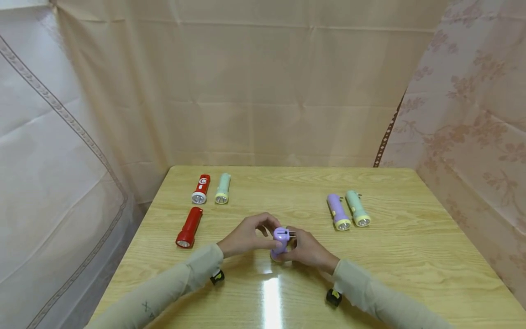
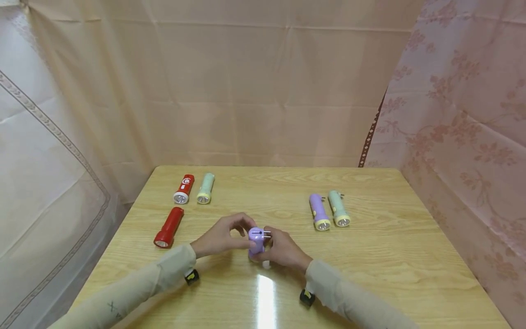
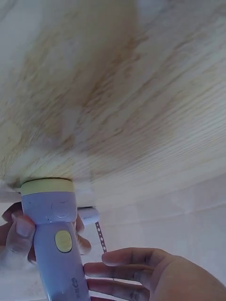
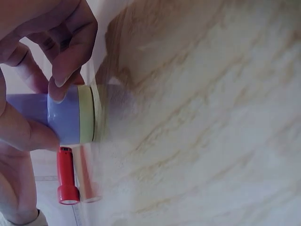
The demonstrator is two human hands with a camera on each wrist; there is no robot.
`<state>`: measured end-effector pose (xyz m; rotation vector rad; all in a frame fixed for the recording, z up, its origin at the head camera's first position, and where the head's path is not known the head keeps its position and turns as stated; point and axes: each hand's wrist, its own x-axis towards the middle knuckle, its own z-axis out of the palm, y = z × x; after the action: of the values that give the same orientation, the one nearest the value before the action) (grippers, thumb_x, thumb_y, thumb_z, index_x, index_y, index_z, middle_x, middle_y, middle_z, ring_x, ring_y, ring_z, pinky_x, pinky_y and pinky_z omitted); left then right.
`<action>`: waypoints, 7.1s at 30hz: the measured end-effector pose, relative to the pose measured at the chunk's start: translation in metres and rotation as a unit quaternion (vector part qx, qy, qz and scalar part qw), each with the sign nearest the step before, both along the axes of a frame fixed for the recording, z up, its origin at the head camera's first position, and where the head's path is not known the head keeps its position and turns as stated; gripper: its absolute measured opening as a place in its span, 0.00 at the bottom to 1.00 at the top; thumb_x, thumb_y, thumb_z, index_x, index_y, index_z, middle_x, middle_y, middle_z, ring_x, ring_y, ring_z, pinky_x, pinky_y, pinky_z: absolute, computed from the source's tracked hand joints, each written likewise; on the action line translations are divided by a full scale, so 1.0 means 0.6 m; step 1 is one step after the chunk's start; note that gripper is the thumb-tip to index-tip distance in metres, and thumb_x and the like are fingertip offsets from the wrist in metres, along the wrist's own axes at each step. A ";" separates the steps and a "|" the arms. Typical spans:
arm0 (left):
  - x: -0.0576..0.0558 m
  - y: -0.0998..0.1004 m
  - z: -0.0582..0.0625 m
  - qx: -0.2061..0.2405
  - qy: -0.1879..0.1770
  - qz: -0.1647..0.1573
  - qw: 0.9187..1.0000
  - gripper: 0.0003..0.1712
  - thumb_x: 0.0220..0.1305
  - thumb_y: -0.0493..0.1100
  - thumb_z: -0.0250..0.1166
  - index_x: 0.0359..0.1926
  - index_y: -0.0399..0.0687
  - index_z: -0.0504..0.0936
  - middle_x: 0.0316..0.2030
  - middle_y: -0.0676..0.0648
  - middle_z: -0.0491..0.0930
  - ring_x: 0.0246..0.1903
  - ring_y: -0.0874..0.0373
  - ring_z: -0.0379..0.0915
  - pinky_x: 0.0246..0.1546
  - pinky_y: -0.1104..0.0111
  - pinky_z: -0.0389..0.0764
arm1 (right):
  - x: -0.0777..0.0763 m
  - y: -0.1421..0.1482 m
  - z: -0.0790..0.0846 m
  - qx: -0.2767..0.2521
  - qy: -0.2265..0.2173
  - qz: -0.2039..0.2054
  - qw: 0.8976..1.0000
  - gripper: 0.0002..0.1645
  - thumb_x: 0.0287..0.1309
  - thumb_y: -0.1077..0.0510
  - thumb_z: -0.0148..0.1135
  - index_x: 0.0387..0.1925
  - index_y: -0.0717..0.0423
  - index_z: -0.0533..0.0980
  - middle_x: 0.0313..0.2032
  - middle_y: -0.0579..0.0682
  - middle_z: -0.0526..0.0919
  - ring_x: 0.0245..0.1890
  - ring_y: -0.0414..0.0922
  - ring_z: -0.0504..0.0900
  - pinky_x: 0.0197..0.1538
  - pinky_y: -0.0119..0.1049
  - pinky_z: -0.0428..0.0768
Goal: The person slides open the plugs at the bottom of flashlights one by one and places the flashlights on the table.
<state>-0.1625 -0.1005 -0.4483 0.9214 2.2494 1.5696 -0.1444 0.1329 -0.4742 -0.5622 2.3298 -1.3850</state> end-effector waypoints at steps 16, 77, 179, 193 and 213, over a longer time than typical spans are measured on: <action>-0.002 0.006 -0.010 0.031 0.048 0.084 0.995 0.17 0.62 0.43 0.76 0.51 0.51 0.84 0.43 0.55 0.85 0.41 0.56 0.80 0.45 0.56 0.82 | 0.017 -0.006 0.009 0.028 0.009 -0.033 0.999 0.25 0.55 0.45 0.79 0.48 0.51 0.78 0.41 0.46 0.81 0.37 0.45 0.77 0.35 0.36 0.78; -0.102 0.087 -0.032 0.078 -0.210 0.186 0.957 0.21 0.68 0.48 0.71 0.52 0.35 0.83 0.43 0.42 0.86 0.39 0.51 0.85 0.49 0.53 0.85 | -0.004 0.036 0.014 0.048 -0.018 -0.147 0.988 0.23 0.62 0.48 0.73 0.50 0.60 0.78 0.38 0.50 0.82 0.34 0.45 0.79 0.35 0.38 0.80; -0.196 0.164 -0.032 -0.075 -0.147 0.136 0.977 0.18 0.72 0.48 0.67 0.50 0.36 0.83 0.40 0.39 0.86 0.36 0.50 0.85 0.37 0.63 0.86 | -0.069 0.100 0.039 0.113 0.144 -0.254 0.950 0.16 0.61 0.54 0.70 0.46 0.58 0.83 0.44 0.54 0.85 0.33 0.46 0.78 0.36 0.39 0.77; -0.145 0.094 -0.019 -0.019 -0.168 0.086 0.982 0.23 0.77 0.48 0.61 0.55 0.29 0.79 0.46 0.32 0.82 0.45 0.40 0.83 0.48 0.54 0.85 | -0.044 0.072 0.040 0.079 0.132 -0.218 0.964 0.10 0.64 0.53 0.70 0.43 0.54 0.82 0.35 0.47 0.84 0.33 0.44 0.79 0.36 0.38 0.77; -0.045 0.027 -0.012 -0.045 -0.171 0.062 0.982 0.21 0.77 0.52 0.61 0.52 0.36 0.82 0.42 0.42 0.83 0.41 0.47 0.83 0.44 0.56 0.86 | 0.011 0.035 0.025 0.070 0.090 -0.115 0.987 0.11 0.64 0.50 0.70 0.43 0.50 0.81 0.32 0.41 0.85 0.29 0.41 0.79 0.33 0.36 0.79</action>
<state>-0.1894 -0.0845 -0.4556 0.4525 2.1424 1.5268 -0.1377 0.1536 -0.4592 -0.4014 2.6836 -1.2997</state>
